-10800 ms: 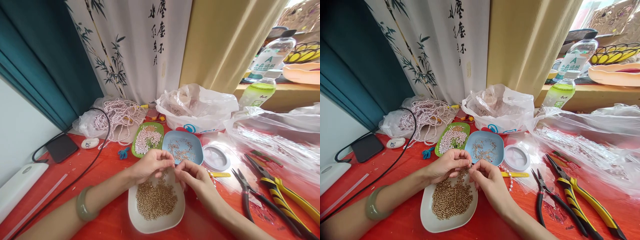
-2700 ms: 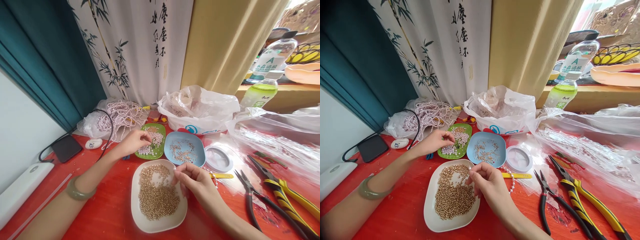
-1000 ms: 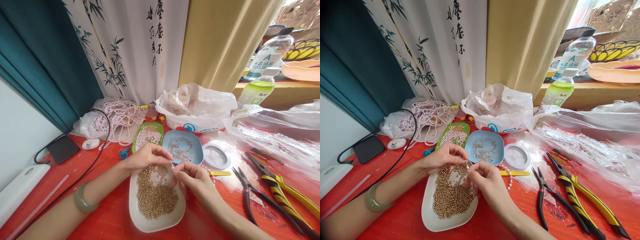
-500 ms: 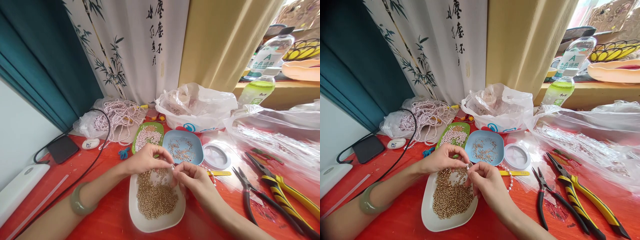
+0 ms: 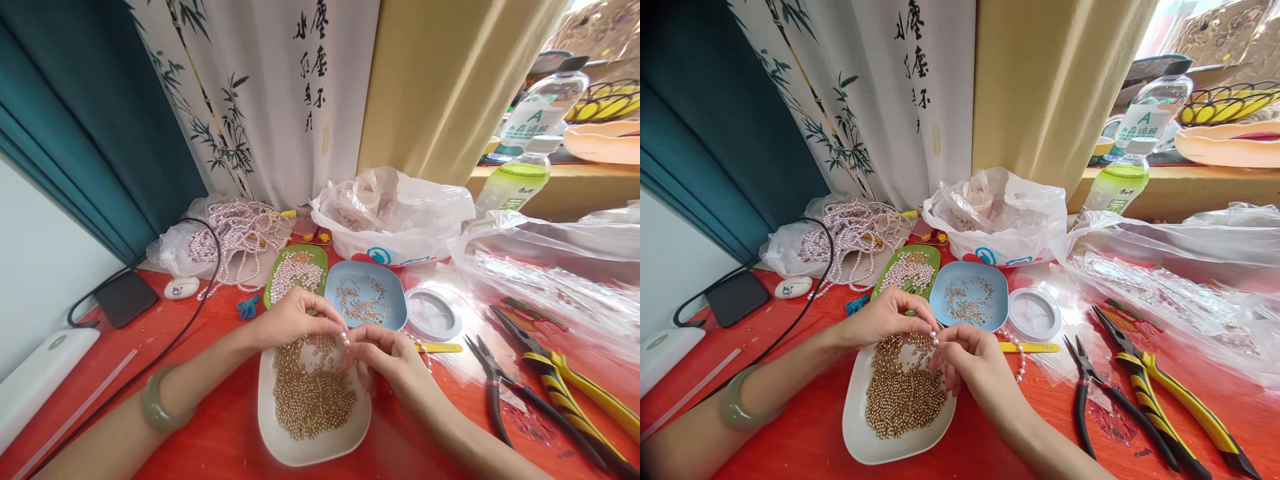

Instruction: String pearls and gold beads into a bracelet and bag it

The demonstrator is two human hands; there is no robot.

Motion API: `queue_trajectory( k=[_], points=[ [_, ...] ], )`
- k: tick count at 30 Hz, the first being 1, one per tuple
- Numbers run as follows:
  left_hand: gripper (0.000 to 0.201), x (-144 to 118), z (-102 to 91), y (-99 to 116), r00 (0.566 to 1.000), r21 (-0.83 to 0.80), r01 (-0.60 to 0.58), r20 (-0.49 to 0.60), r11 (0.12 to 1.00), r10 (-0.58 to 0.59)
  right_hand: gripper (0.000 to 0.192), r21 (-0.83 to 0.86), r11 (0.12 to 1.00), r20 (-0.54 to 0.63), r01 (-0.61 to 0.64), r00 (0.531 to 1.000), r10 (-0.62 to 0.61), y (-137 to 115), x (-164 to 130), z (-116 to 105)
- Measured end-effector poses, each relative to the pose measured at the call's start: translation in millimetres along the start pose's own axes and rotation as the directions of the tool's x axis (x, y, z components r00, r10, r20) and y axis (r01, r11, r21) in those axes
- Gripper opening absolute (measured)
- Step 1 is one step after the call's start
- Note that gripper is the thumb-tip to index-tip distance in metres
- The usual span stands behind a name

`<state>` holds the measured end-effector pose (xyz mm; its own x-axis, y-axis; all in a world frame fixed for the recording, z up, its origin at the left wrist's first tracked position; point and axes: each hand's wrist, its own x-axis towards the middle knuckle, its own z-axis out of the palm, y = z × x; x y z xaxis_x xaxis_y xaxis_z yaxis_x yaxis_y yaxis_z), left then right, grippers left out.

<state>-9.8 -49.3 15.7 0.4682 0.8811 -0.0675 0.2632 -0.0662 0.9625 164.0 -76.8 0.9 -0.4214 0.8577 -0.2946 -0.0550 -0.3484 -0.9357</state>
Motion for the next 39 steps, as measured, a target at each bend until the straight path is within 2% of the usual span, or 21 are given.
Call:
queue_trajectory(
  k=[8, 15, 19, 25, 28, 30, 32, 36, 39],
  points=[
    [0.007, -2.4, 6.4, 2.6, 0.992, 0.051, -0.09, -0.081, 0.995, 0.094, 0.015, -0.069, 0.997, 0.022, 0.033, 0.999, -0.031, -0.2, -0.6, -3.0],
    [0.005, -5.9, 11.0, 8.2, 0.984, 0.04, -0.096, -0.15, 0.995, 0.101, 0.017, -0.106, 0.989, -0.02, 0.106, 0.994, -0.109, -3.1, 0.7, -3.8],
    [0.005, -6.5, 12.1, 11.2, 0.981, 0.041, -0.099, -0.164, 0.994, 0.105, 0.017, -0.141, 0.977, 0.014, 0.161, 0.987, -0.16, -1.6, 1.3, -4.3],
    [0.009, -1.7, 9.6, 6.1, 0.981, -0.007, 0.041, -0.189, 0.999, -0.042, 0.023, -0.281, 0.949, 0.002, 0.141, 0.989, -0.146, 3.6, 3.2, -7.6],
    [0.018, -0.3, 7.5, 0.8, 0.975, 0.013, 0.14, -0.175, 0.99, -0.136, 0.024, -0.304, 0.94, -0.013, 0.153, 0.986, -0.164, 5.0, 5.0, -9.3],
    [0.021, -1.6, 6.9, -1.6, 0.977, 0.098, 0.184, -0.125, 0.978, -0.171, 0.025, -0.305, 0.941, -0.04, 0.148, 0.985, -0.168, 4.8, 5.8, -10.1],
    [0.015, -4.8, 7.6, -2.0, 0.987, 0.247, 0.162, -0.03, 0.955, -0.159, 0.025, -0.291, 0.948, -0.078, 0.131, 0.984, -0.16, 4.0, 5.9, -10.4],
    [0.012, -11.4, 11.3, 1.1, 0.989, 0.585, -0.015, 0.127, 0.811, -0.074, 0.027, -0.267, 0.955, -0.107, 0.129, 0.981, -0.162, 2.3, 5.6, -9.9],
    [0.014, -12.7, 14.1, 2.6, 0.982, 0.717, -0.125, 0.187, 0.686, -0.016, 0.028, -0.257, 0.957, -0.114, 0.134, 0.979, -0.168, 1.7, 5.5, -9.3]
  ],
)
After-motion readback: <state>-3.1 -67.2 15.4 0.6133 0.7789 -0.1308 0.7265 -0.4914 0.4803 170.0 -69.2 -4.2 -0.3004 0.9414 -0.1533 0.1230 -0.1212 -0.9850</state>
